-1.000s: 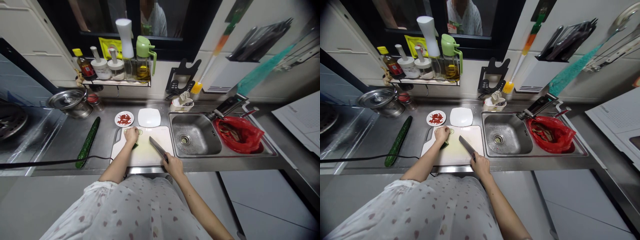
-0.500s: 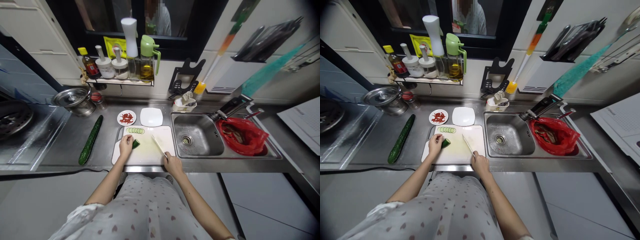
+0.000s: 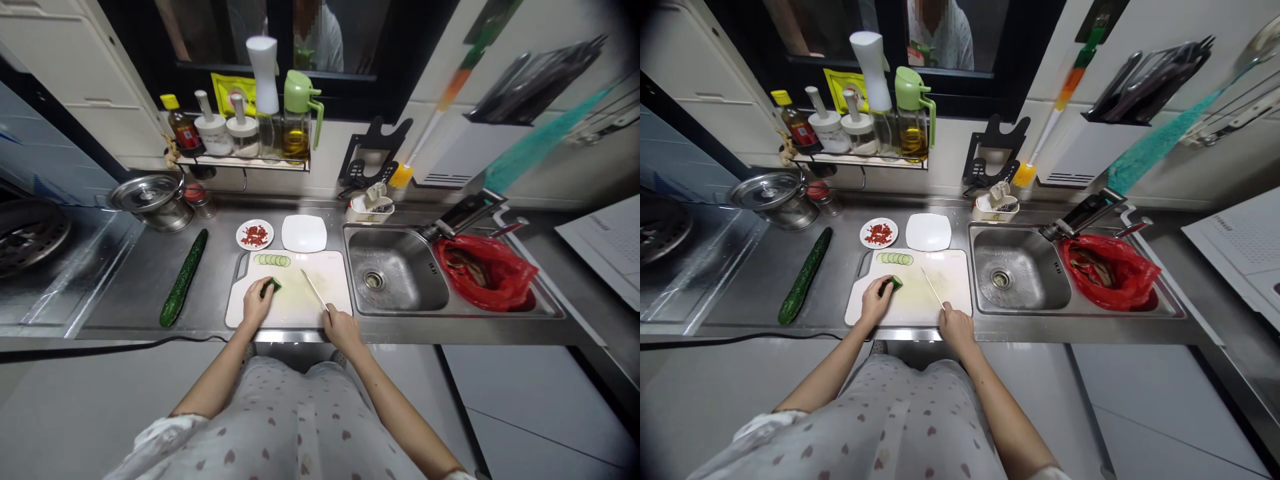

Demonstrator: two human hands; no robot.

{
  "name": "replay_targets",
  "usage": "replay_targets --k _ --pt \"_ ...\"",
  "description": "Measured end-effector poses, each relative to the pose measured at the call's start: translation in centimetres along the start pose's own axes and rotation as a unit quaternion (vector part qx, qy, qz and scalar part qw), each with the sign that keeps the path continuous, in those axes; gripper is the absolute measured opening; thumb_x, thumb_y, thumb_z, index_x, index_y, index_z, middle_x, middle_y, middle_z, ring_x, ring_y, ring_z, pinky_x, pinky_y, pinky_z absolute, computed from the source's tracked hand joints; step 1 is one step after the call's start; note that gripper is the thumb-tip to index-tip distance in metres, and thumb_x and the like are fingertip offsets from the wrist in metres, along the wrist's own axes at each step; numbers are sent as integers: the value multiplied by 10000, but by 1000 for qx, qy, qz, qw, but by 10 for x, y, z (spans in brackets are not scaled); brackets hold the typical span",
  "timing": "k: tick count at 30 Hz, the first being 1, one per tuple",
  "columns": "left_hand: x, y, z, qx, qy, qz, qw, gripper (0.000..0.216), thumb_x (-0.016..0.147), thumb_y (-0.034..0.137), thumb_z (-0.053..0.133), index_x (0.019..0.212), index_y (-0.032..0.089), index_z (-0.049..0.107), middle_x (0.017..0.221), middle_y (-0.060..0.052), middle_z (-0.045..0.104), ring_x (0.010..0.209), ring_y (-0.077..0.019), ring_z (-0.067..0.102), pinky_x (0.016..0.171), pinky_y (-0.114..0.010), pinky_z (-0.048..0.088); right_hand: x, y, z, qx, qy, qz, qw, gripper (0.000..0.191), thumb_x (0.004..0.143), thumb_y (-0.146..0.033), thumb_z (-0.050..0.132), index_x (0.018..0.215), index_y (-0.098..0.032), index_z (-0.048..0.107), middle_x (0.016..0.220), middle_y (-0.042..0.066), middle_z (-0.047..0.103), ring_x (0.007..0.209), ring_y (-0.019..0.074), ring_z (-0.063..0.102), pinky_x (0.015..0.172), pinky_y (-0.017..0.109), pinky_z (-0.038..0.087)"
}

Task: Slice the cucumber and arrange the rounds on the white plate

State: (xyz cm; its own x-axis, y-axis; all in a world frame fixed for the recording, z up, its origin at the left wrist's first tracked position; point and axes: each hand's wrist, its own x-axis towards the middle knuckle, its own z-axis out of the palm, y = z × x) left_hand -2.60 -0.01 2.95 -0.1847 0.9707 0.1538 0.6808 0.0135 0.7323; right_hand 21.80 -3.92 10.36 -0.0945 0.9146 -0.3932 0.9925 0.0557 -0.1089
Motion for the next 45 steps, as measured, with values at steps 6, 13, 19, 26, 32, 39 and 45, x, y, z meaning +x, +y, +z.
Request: replay_targets --k 6,13,19,26,32,39,45 --pt "-4 0 6 4 -30 42 999 300 871 411 543 1086 222 637 1106 -64 670 1063 -192 598 972 -339 453 -3 -1 -1 7 -12 -3 1000 336 991 -307 244 1135 -205 530 906 95 702 856 206 659 709 269 368" --pt "-14 -1 15 21 -25 76 997 268 896 406 516 1050 243 662 1134 -61 652 1078 -179 592 979 -323 452 -7 -14 -10 10 -23 -31 999 316 991 -314 259 1112 -198 527 904 90 701 860 203 657 707 268 363" --pt "-15 -3 16 24 2 107 994 273 912 386 501 1074 253 677 1098 -55 660 1034 -166 612 948 -303 478 -6 -31 -14 7 -36 -72 997 321 995 -311 246 1085 -198 533 906 91 703 882 202 656 726 275 380" --pt "-11 -14 23 5 55 168 984 248 910 331 517 1065 253 693 1045 -55 675 954 -171 639 882 -324 526 -2 -42 -13 -21 -27 -101 994 322 993 -287 237 1111 -189 520 886 102 701 874 216 666 726 289 405" --pt "-10 -20 26 8 50 172 984 234 909 316 520 1048 249 696 1050 -57 674 961 -173 637 886 -326 522 -1 -43 -11 -39 -25 -107 993 298 989 -263 249 1093 -182 516 857 108 698 856 218 671 703 286 414" --pt "-9 -21 26 9 44 176 983 223 910 304 517 1017 230 698 1062 -60 680 970 -175 634 888 -333 519 0 -48 -8 -51 -34 -109 992 256 950 -178 303 1101 -174 510 872 121 696 881 225 671 693 282 429" --pt "-9 -19 25 15 41 175 984 213 910 294 513 993 222 696 1065 -61 684 970 -178 636 875 -333 520 0 -50 -6 -46 -36 -112 992 248 912 -116 337 1075 -167 516 874 124 695 900 224 672 714 279 437"
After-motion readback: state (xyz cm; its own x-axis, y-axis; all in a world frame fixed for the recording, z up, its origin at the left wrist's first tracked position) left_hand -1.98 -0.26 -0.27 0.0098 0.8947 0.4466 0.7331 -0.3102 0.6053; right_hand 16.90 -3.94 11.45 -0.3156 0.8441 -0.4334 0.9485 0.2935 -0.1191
